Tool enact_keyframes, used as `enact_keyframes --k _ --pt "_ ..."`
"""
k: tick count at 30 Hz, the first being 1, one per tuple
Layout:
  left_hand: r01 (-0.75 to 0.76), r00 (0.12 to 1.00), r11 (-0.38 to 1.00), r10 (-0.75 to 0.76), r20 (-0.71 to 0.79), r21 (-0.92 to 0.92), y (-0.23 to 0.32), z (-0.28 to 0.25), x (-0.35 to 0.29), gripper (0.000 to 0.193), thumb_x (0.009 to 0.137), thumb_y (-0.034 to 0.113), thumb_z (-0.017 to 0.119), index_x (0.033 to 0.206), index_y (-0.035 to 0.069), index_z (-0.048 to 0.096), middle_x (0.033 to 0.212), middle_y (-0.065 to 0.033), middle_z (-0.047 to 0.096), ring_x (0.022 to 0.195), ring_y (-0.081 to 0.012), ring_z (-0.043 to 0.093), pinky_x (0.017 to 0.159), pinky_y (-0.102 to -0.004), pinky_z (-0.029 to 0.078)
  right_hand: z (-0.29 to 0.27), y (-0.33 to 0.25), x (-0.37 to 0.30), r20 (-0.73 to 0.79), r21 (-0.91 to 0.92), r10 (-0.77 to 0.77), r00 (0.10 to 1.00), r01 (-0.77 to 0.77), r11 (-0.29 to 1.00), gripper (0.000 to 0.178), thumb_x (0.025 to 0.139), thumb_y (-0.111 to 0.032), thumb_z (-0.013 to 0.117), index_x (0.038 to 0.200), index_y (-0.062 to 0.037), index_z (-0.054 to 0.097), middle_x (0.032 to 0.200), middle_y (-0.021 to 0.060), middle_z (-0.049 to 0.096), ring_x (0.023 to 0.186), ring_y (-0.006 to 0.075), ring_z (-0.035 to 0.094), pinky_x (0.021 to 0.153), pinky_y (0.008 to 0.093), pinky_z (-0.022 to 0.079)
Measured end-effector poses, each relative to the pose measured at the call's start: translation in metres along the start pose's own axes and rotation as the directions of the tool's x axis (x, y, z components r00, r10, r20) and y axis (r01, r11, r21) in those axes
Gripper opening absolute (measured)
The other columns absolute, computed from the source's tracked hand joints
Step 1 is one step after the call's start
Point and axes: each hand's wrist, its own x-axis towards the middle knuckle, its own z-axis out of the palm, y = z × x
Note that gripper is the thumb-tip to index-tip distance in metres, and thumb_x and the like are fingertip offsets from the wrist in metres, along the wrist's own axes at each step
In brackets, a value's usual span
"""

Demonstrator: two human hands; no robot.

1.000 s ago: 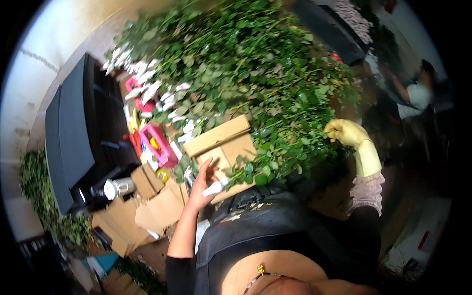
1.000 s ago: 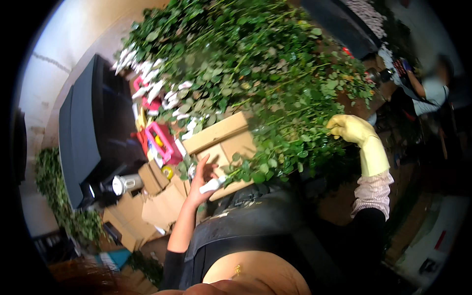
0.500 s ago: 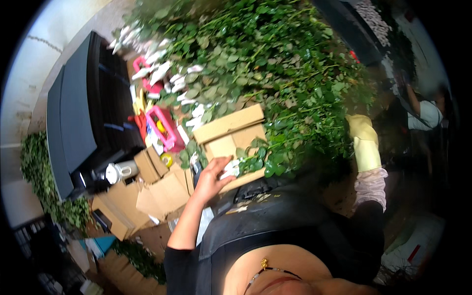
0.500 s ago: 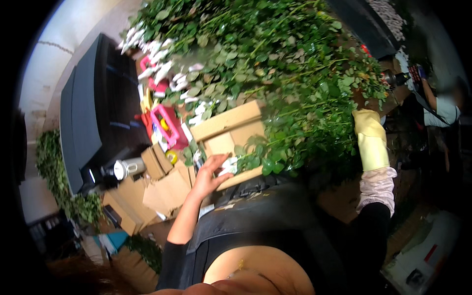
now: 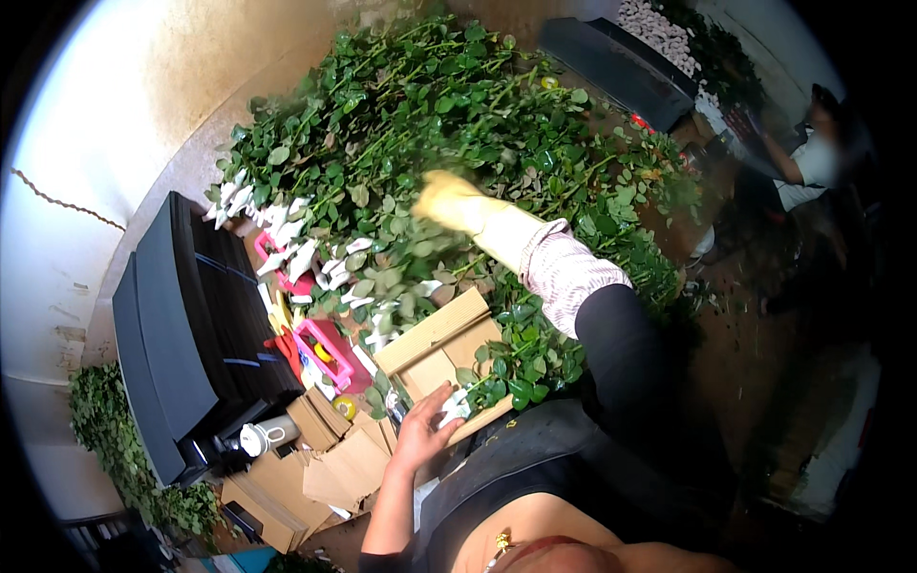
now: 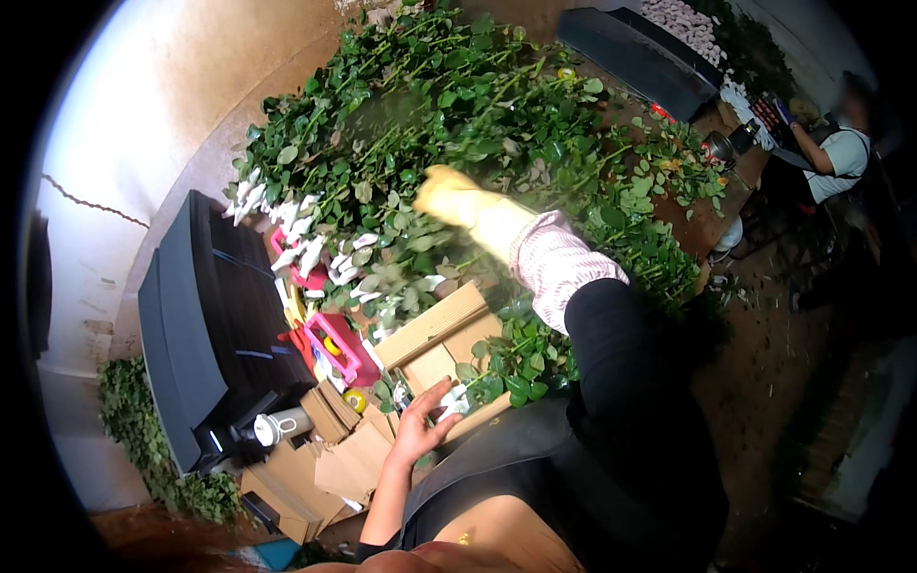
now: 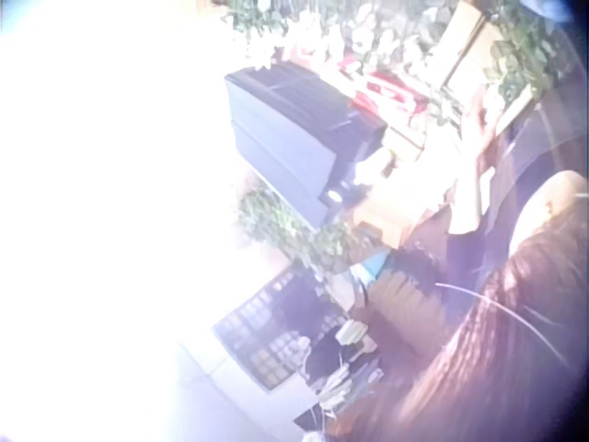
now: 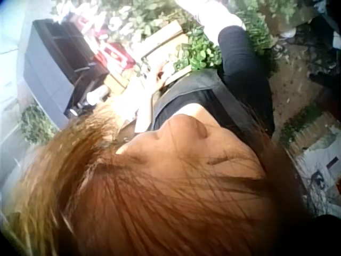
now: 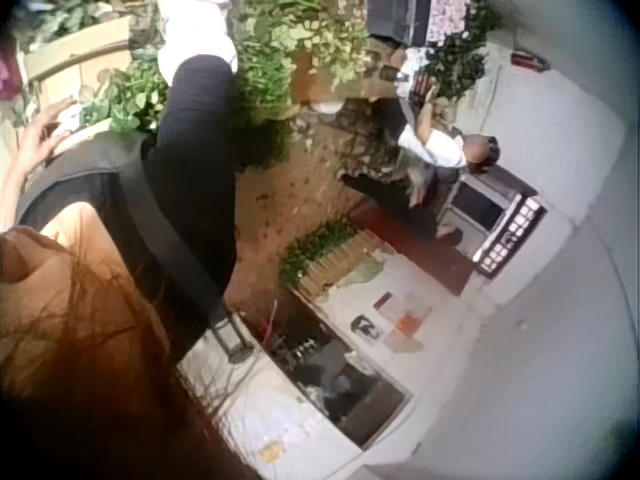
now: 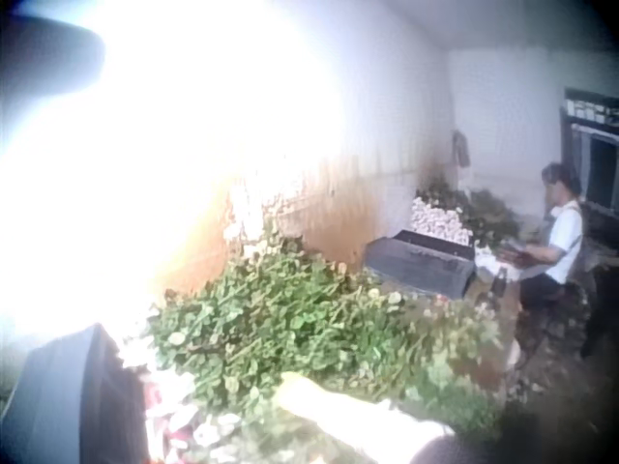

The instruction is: The person arranges white flowers and green leaves into a cardboard box. They use shears to trim stems and place the cut pieces into the box, repeating the process with multiple stems.

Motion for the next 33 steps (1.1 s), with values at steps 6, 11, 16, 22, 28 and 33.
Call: enact_keyframes --k 6,11,16,22,28,33 --pt "-0.116 0.98 0.959 0.154 -0.128 0.259 -0.004 0.006 0.008 0.036 0.088 0.013 0.079 0.123 0.005 0.075 0.14 -0.0149 0.065 0.099 -0.0293 0.065 0.091 -0.0403 0.053 -0.028 -0.055 -0.012 -0.182 0.386 -0.028 0.983 0.097 0.917 0.064 0.105 -0.05 0.045 0.078 -0.0015 0.076 0.071 0.0199 0.066 0.068 0.0375 0.066 0.064 0.0506 0.053" --pt "-0.058 0.977 0.995 0.074 -0.201 0.084 0.001 0.011 0.011 0.032 0.086 0.007 0.079 0.118 0.007 0.076 0.106 -0.0113 0.064 0.097 -0.0291 0.065 0.083 -0.0371 0.054 0.036 -0.017 -0.066 -0.14 -0.076 -0.093 0.986 0.083 0.994 0.042 0.096 -0.017 0.063 0.138 -0.018 0.061 0.094 0.0097 0.068 0.075 0.028 0.062 0.07 0.0428 0.054" --pt "-0.004 0.984 1.0 0.006 -0.176 0.012 0.004 0.007 0.011 0.032 0.089 0.009 0.078 0.121 0.007 0.073 0.11 -0.0125 0.064 0.098 -0.0302 0.066 0.08 -0.0376 0.057 0.03 0.007 -0.107 0.619 0.32 0.014 0.785 -0.269 0.908 0.062 0.102 -0.021 0.058 0.161 -0.0239 0.039 0.164 0.0084 0.042 0.143 0.0302 0.05 0.12 0.0431 0.041" --pt "-0.027 0.982 0.999 0.022 -0.19 -0.028 -0.002 0.01 0.012 0.025 0.088 0.008 0.08 0.11 0.005 0.069 0.111 -0.014 0.065 0.102 -0.0324 0.066 0.081 -0.0389 0.058 0.037 0.09 -0.037 0.162 0.092 0.413 0.896 -0.43 0.898 0.043 0.102 -0.024 0.058 0.145 -0.0181 0.058 0.145 0.0133 0.06 0.126 0.0292 0.063 0.115 0.0432 0.043" --pt "-0.036 0.98 0.998 0.045 -0.192 0.053 -0.001 0.008 0.01 0.024 0.087 0.009 0.08 0.108 0.005 0.069 0.112 -0.0142 0.065 0.103 -0.0329 0.066 0.081 -0.0392 0.057 0.095 0.127 0.037 -0.37 -0.159 0.511 0.776 -0.595 0.788 0.027 0.103 -0.02 0.052 0.113 -0.0157 0.077 0.127 0.0057 0.073 0.127 0.0237 0.063 0.118 0.0404 0.037" --pt "-0.046 0.975 0.999 0.047 -0.218 0.011 0.005 0.01 0.011 0.024 0.087 0.007 0.08 0.109 0.006 0.071 0.111 -0.0132 0.065 0.102 -0.0305 0.066 0.076 -0.0367 0.058 0.039 0.121 0.005 -0.34 0.168 0.297 0.892 -0.253 0.953 0.025 0.094 -0.013 0.068 0.117 -0.0139 0.075 0.116 0.0067 0.074 0.107 0.018 0.07 0.115 0.0367 0.043"
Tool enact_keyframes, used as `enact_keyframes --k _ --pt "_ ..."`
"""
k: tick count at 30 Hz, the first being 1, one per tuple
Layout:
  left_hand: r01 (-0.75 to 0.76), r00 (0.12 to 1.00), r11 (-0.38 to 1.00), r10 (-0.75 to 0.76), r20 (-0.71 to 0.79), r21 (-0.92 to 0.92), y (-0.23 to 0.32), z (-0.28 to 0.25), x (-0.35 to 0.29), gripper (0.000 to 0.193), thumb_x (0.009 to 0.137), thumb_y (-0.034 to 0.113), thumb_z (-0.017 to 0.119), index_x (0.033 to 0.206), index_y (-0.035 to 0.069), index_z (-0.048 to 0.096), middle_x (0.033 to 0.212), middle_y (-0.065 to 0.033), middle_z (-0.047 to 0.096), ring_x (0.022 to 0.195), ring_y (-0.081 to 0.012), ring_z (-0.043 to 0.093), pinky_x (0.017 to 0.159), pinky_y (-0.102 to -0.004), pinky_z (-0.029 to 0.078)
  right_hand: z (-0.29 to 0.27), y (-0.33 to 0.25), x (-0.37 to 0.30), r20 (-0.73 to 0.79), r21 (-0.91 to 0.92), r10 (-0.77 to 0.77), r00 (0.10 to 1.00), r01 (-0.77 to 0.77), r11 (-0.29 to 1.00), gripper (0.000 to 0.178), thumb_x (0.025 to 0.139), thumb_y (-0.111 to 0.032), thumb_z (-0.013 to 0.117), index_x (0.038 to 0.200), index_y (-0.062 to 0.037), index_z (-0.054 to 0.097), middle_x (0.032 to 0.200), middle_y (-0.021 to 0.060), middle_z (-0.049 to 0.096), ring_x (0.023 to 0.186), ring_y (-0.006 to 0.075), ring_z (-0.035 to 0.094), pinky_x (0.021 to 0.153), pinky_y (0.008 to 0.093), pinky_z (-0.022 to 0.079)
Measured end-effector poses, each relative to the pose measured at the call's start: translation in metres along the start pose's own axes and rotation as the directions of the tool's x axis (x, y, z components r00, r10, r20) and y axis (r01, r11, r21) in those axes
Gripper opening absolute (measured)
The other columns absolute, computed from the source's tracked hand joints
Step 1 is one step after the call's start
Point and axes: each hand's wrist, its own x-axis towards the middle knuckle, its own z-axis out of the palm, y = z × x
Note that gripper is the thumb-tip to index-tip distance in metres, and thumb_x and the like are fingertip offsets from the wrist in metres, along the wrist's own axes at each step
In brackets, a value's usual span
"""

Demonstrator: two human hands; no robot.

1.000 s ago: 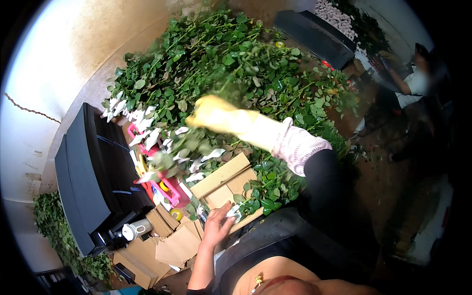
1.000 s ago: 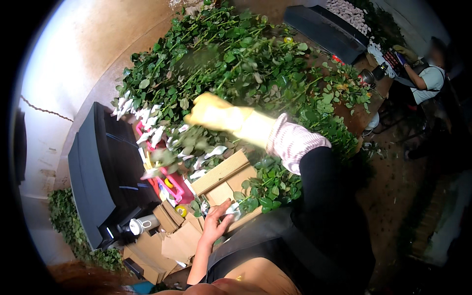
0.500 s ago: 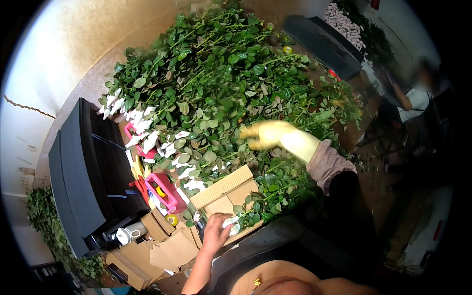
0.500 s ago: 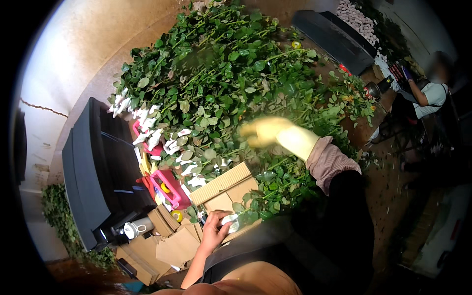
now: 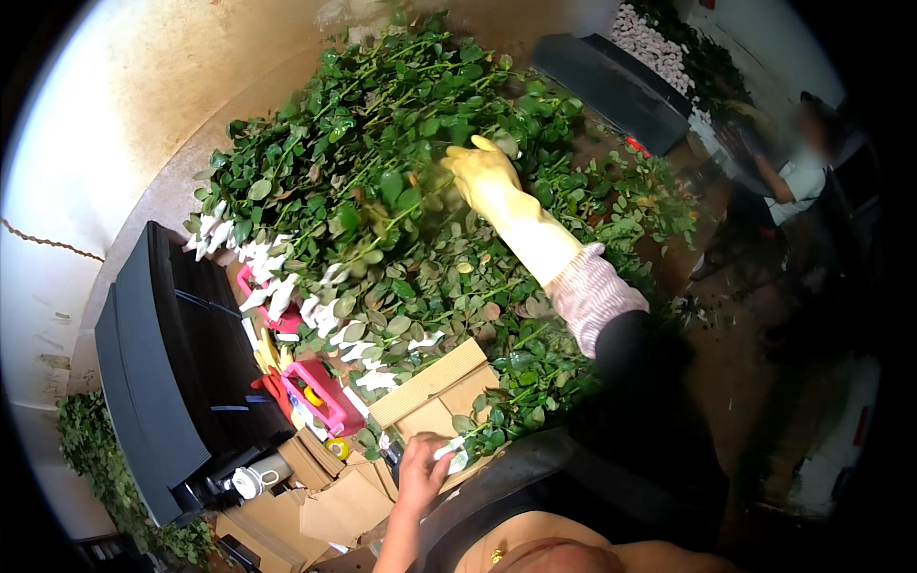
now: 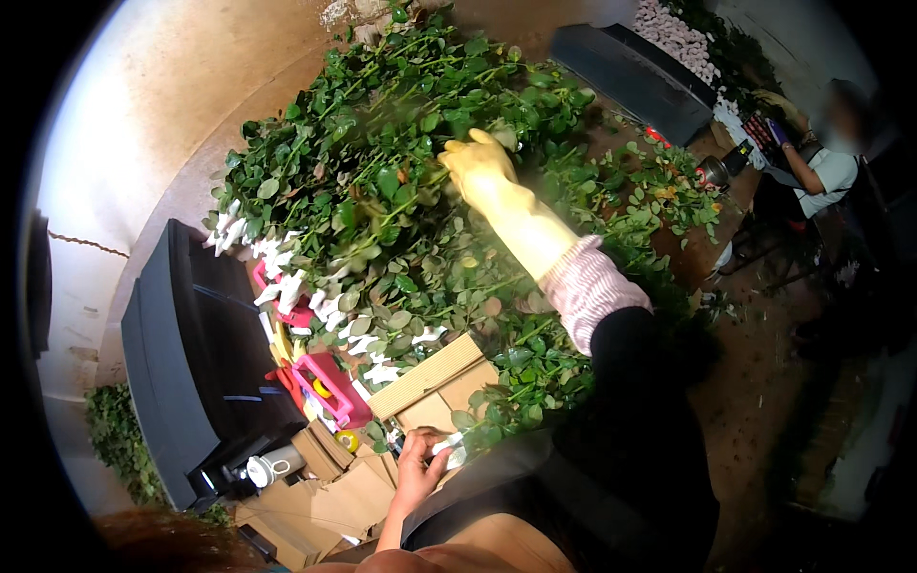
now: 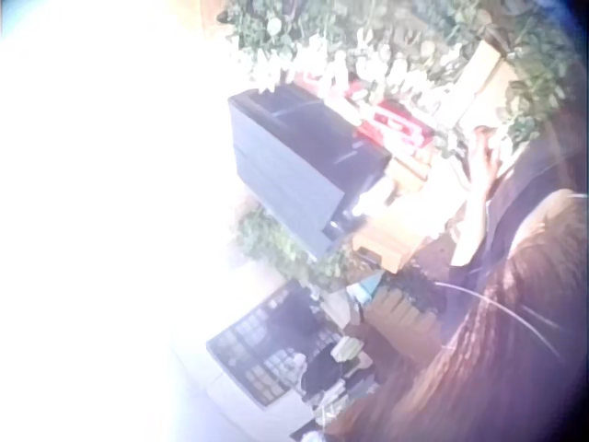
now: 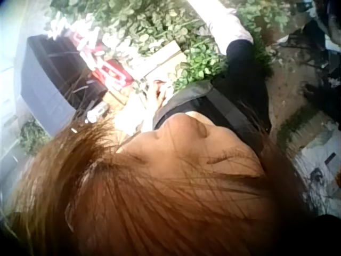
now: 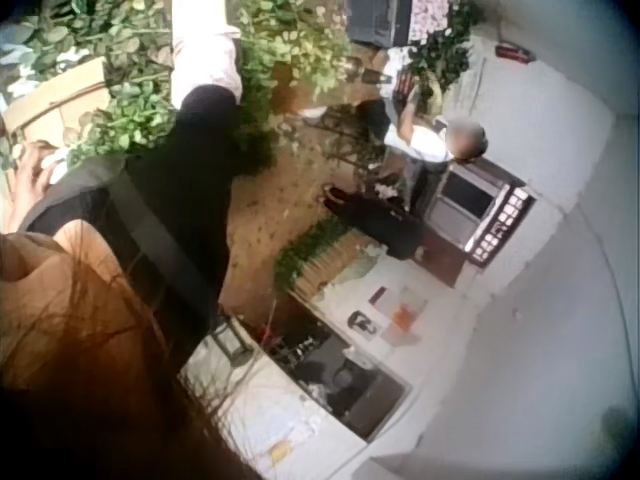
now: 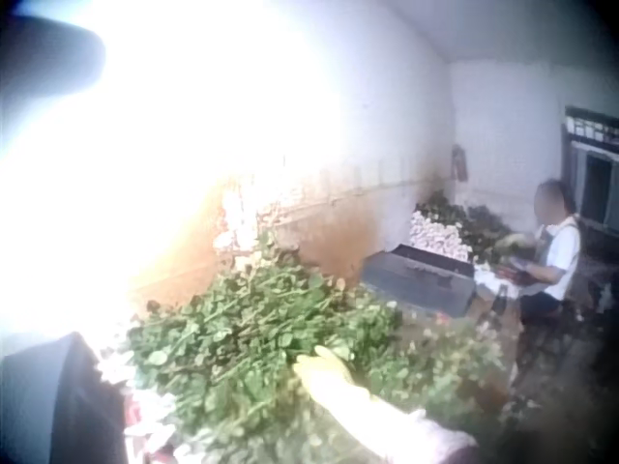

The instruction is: The person arranges white flowers and green leaves into a cardboard box. They use shears to trim stems and place the cut pieces into the box, repeating the process with multiple stems.

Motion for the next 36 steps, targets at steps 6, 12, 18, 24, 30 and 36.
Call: enact_keyframes --k 6,12,18,24,30,36 --pt "0.012 1.0 1.0 -0.012 0.018 0.0 0.003 -0.002 -0.001 0.024 0.087 0.007 0.079 0.112 0.009 0.077 0.106 -0.0099 0.064 0.097 -0.0262 0.065 0.081 -0.0353 0.056 -0.073 -0.044 -0.064 -0.172 0.324 -0.085 0.981 0.138 0.936 0.036 0.088 -0.004 0.066 0.123 -0.009 0.072 0.084 0.0064 0.073 0.067 0.0227 0.067 0.066 0.0391 0.055" --pt "-0.028 0.998 0.998 0.031 -0.047 0.048 -0.009 0.001 -0.005 0.022 0.086 0.008 0.08 0.107 0.002 0.079 0.101 -0.0124 0.067 0.093 -0.0265 0.066 0.083 -0.0342 0.053 -0.139 -0.102 -0.154 -0.174 -0.007 -0.424 0.889 0.429 0.903 0.032 0.09 -0.018 0.069 0.121 -0.0085 0.07 0.072 0.0073 0.068 0.066 0.0239 0.067 0.055 0.0361 0.055" --pt "0.015 0.989 0.996 -0.029 -0.146 -0.093 -0.03 0.011 -0.006 0.076 0.086 0.007 0.084 0.149 0.001 0.042 0.129 -0.0171 0.066 0.12 -0.0232 0.064 0.1 -0.0364 0.053 -0.146 -0.131 -0.21 0.803 -0.186 0.546 0.239 -0.77 0.611 0.065 0.093 -0.07 0.059 0.114 -0.0113 0.078 0.108 0.0097 0.078 0.101 0.0299 0.074 0.09 0.0416 0.058" --pt "0.076 0.98 0.959 -0.122 -0.159 -0.272 -0.032 0.012 -0.006 0.081 0.082 0.008 0.088 0.15 0.008 0.045 0.137 -0.0166 0.06 0.119 -0.0239 0.064 0.096 -0.035 0.056 -0.092 -0.107 -0.25 0.879 -0.377 0.35 0.324 0.021 0.926 0.03 0.089 -0.016 0.077 0.119 -0.0145 0.076 0.119 0.0062 0.077 0.11 0.0282 0.074 0.088 0.0358 0.059" --pt "-0.026 0.992 0.999 0.02 -0.127 -0.044 -0.022 0.008 -0.003 0.043 0.083 0.004 0.084 0.124 0.003 0.071 0.132 -0.0147 0.062 0.116 -0.0263 0.065 0.094 -0.0355 0.058 -0.128 -0.078 -0.26 0.865 -0.007 0.128 0.484 -0.243 0.97 0.054 0.097 -0.027 0.068 0.149 -0.0191 0.055 0.15 0.0126 0.058 0.13 0.033 0.061 0.108 0.043 0.052" --pt "-0.03 0.994 0.999 0.029 -0.106 -0.01 -0.02 0.007 -0.002 0.047 0.084 0.003 0.084 0.129 0.004 0.07 0.13 -0.0139 0.064 0.116 -0.025 0.065 0.095 -0.0354 0.057 -0.066 -0.089 -0.173 0.446 0.136 0.209 0.87 -0.297 0.945 0.04 0.102 -0.027 0.064 0.139 -0.0121 0.065 0.146 0.0123 0.061 0.134 0.0292 0.058 0.113 0.0459 0.047"
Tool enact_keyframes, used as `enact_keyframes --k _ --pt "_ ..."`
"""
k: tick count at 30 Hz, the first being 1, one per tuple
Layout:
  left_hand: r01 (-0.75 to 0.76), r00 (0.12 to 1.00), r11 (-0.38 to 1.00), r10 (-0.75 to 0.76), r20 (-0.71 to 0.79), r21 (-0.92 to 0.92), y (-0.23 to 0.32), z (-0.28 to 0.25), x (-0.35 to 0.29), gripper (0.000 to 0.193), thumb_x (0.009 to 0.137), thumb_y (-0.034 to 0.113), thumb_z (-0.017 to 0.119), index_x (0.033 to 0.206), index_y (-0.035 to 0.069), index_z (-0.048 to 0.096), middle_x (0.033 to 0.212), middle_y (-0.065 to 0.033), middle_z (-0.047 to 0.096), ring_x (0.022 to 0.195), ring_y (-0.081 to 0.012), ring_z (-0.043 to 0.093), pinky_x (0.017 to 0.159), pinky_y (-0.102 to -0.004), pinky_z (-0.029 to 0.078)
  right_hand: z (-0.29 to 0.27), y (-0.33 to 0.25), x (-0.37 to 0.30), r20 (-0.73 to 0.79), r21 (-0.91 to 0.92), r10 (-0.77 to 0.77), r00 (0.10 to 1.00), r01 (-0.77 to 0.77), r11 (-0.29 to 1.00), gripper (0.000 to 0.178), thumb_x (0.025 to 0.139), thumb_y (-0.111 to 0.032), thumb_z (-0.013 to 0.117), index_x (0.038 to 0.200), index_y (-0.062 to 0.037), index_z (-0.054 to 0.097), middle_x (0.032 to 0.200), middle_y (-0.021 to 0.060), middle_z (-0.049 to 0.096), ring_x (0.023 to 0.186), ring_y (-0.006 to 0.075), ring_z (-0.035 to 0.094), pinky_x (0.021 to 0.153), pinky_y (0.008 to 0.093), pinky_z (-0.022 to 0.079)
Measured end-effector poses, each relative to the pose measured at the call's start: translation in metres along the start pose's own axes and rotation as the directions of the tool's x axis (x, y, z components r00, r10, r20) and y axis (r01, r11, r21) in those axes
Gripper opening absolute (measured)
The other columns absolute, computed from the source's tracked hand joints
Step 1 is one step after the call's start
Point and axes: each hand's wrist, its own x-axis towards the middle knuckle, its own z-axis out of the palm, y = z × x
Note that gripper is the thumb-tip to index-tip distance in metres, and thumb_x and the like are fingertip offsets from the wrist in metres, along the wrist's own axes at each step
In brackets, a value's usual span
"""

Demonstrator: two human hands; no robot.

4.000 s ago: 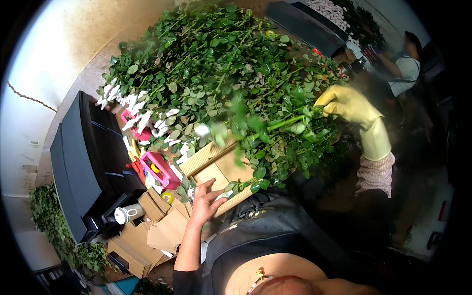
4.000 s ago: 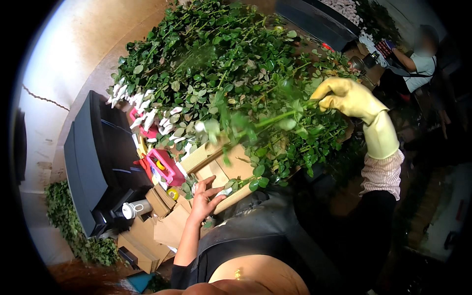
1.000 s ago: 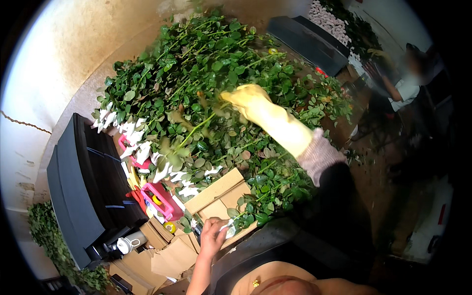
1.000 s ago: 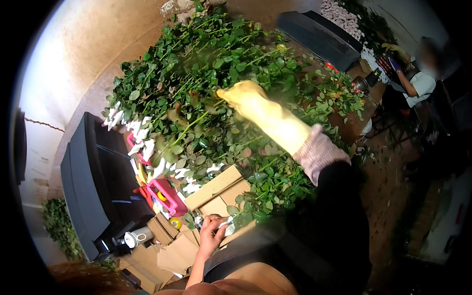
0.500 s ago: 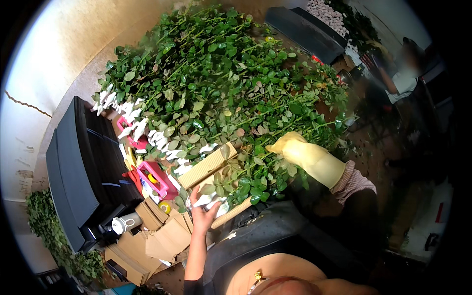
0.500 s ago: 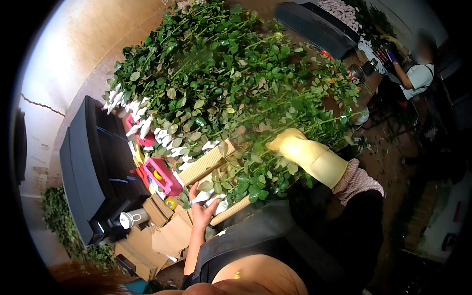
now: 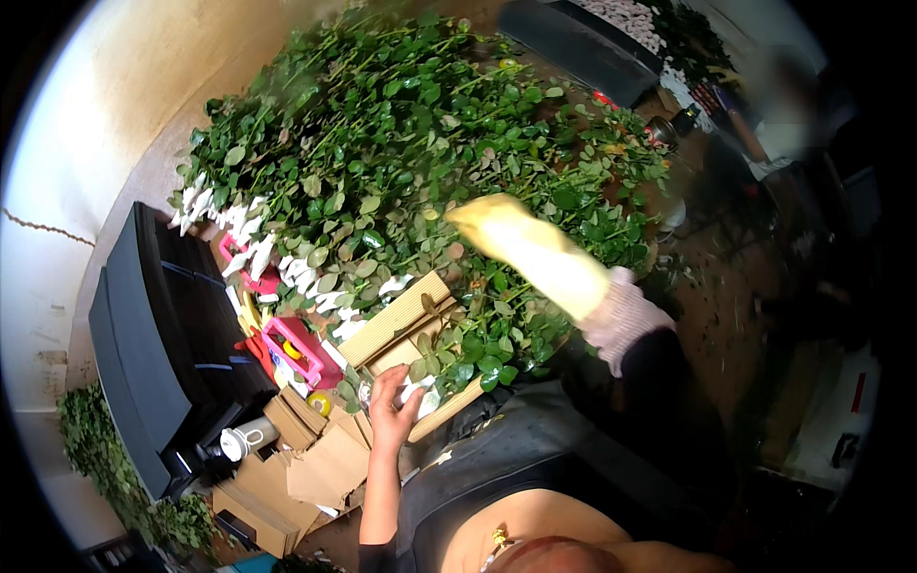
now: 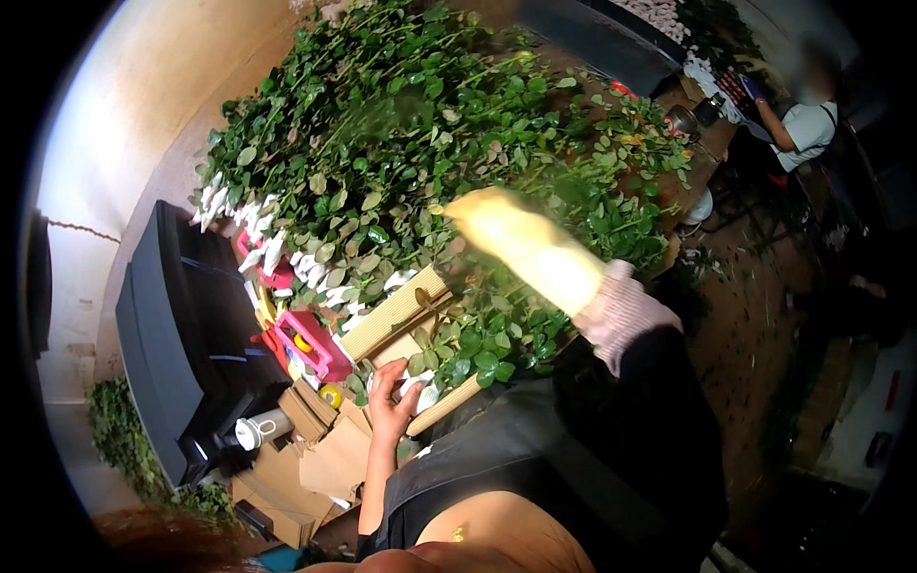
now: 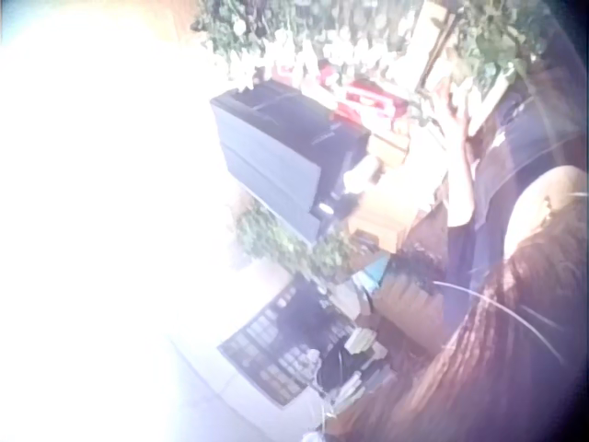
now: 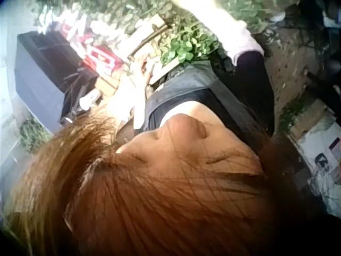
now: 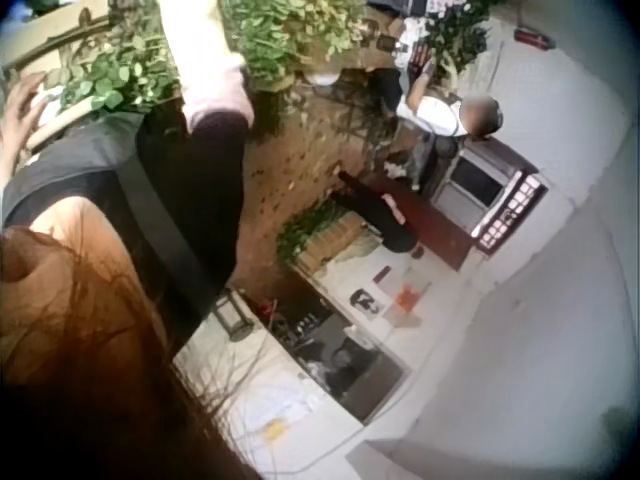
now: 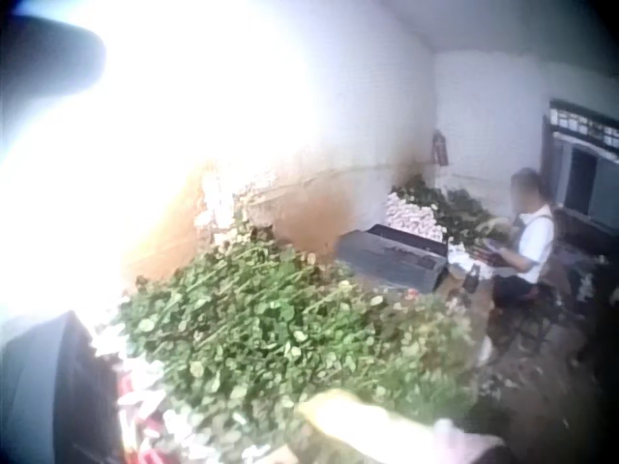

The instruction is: The person arranges white flowers and green leaves into a cardboard box. They use shears to trim stems and place the cut pieces into the box, repeating the process with multiple stems.

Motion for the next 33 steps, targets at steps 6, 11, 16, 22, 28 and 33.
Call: enact_keyframes --k 6,11,16,22,28,33 --pt "-0.007 1.0 0.999 0.008 -0.018 0.036 0.008 -0.001 -0.002 0.04 0.087 0.005 0.08 0.126 0.004 0.072 0.13 -0.0154 0.065 0.118 -0.0269 0.065 0.094 -0.0354 0.059 0.014 -0.033 0.054 0.264 -0.529 0.151 0.953 0.012 0.848 0.046 0.098 -0.019 0.066 0.143 -0.0186 0.062 0.146 0.0021 0.061 0.135 0.0191 0.058 0.126 0.0418 0.028" --pt "-0.159 0.975 0.911 0.205 -0.083 0.381 0.01 -0.003 0.008 0.027 0.086 0.004 0.078 0.113 0.004 0.075 0.116 -0.0139 0.072 0.104 -0.0312 0.067 0.09 -0.0405 0.055 -0.03 -0.046 0.044 -0.082 -0.475 -0.217 0.973 0.154 0.867 0.051 0.09 0.002 0.066 0.136 -0.0185 0.065 0.129 -0.0021 0.071 0.127 0.0112 0.062 0.124 0.0323 0.033" --pt "-0.054 0.989 0.978 0.08 -0.125 0.203 0.009 0.004 0.012 0.018 0.086 0.004 0.079 0.103 0.003 0.073 0.11 -0.0127 0.073 0.098 -0.031 0.066 0.087 -0.0402 0.053 -0.049 -0.021 0.065 -0.156 -0.257 -0.374 0.914 0.329 0.909 0.056 0.097 -0.005 0.063 0.148 -0.0278 0.056 0.15 -0.0001 0.059 0.143 0.0224 0.05 0.126 0.03 0.031" --pt "-0.022 0.993 0.981 0.044 -0.106 0.194 0.008 0.003 0.011 0.017 0.087 0.006 0.079 0.102 0.002 0.071 0.109 -0.012 0.072 0.093 -0.0299 0.065 0.082 -0.0388 0.053 -0.03 0.004 0.094 0.004 -0.541 0.133 0.991 -0.11 0.834 0.033 0.093 -0.016 0.068 0.124 -0.0087 0.071 0.119 0.0141 0.075 0.086 0.0323 0.077 0.062 0.0432 0.063" --pt "0.195 0.977 0.976 -0.184 -0.109 0.095 0.007 0.005 0.01 0.019 0.089 0.007 0.079 0.105 0.003 0.07 0.109 -0.0103 0.071 0.093 -0.0251 0.065 0.077 -0.0349 0.055 0.02 0.046 0.072 0.39 -0.64 0.276 0.878 0.043 0.767 0.032 0.094 -0.016 0.073 0.126 -0.0191 0.074 0.13 0.0037 0.072 0.119 0.0232 0.068 0.101 0.0416 0.051" --pt "0.045 0.991 0.998 -0.04 -0.125 0.037 -0.003 0.006 0.008 0.02 0.087 0.005 0.081 0.104 0.004 0.069 0.108 -0.0093 0.072 0.093 -0.0225 0.066 0.077 -0.0328 0.055 -0.012 0.041 0.023 -0.41 -0.523 -0.473 0.78 0.224 0.823 0.019 0.083 -0.005 0.069 0.099 -0.013 0.075 0.119 0.0017 0.074 0.124 0.0159 0.063 0.118 0.0365 0.034"
